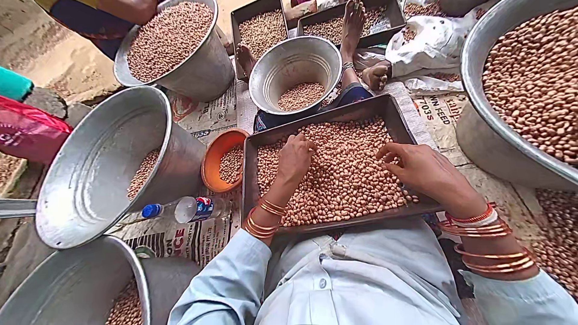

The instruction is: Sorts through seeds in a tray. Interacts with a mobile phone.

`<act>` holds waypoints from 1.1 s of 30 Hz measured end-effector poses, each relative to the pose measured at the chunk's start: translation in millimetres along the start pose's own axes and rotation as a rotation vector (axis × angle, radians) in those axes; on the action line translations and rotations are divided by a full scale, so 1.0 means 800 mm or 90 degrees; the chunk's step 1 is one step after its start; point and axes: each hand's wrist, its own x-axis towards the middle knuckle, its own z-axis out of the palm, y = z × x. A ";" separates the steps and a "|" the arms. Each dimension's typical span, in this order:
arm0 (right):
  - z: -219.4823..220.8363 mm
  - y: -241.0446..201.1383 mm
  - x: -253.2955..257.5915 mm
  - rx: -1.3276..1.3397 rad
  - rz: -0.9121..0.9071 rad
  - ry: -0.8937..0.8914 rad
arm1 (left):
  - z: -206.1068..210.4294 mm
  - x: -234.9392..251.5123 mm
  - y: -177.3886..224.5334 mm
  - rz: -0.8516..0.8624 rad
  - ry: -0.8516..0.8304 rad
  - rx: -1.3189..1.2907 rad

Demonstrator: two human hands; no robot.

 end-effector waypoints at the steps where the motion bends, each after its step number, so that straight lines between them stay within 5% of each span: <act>1: 0.001 -0.002 0.001 -0.004 0.004 -0.003 | 0.003 0.001 0.000 0.001 -0.003 0.001; 9: 0.004 -0.023 0.010 -0.028 -0.001 -0.008 | -0.014 -0.031 -0.023 -0.050 0.062 -0.105; 21: 0.003 -0.023 0.009 -0.056 0.026 -0.008 | 0.014 -0.024 0.015 0.005 -0.018 -0.033; 24: 0.006 -0.016 0.008 -0.057 0.035 -0.032 | -0.008 -0.033 -0.008 -0.054 0.022 -0.051; 28: 0.008 0.002 0.000 -0.074 0.121 -0.089 | -0.053 -0.052 -0.081 -0.279 0.128 0.080; 33: 0.013 -0.013 0.008 -0.151 0.240 -0.257 | -0.038 -0.060 -0.108 -0.300 -0.173 0.027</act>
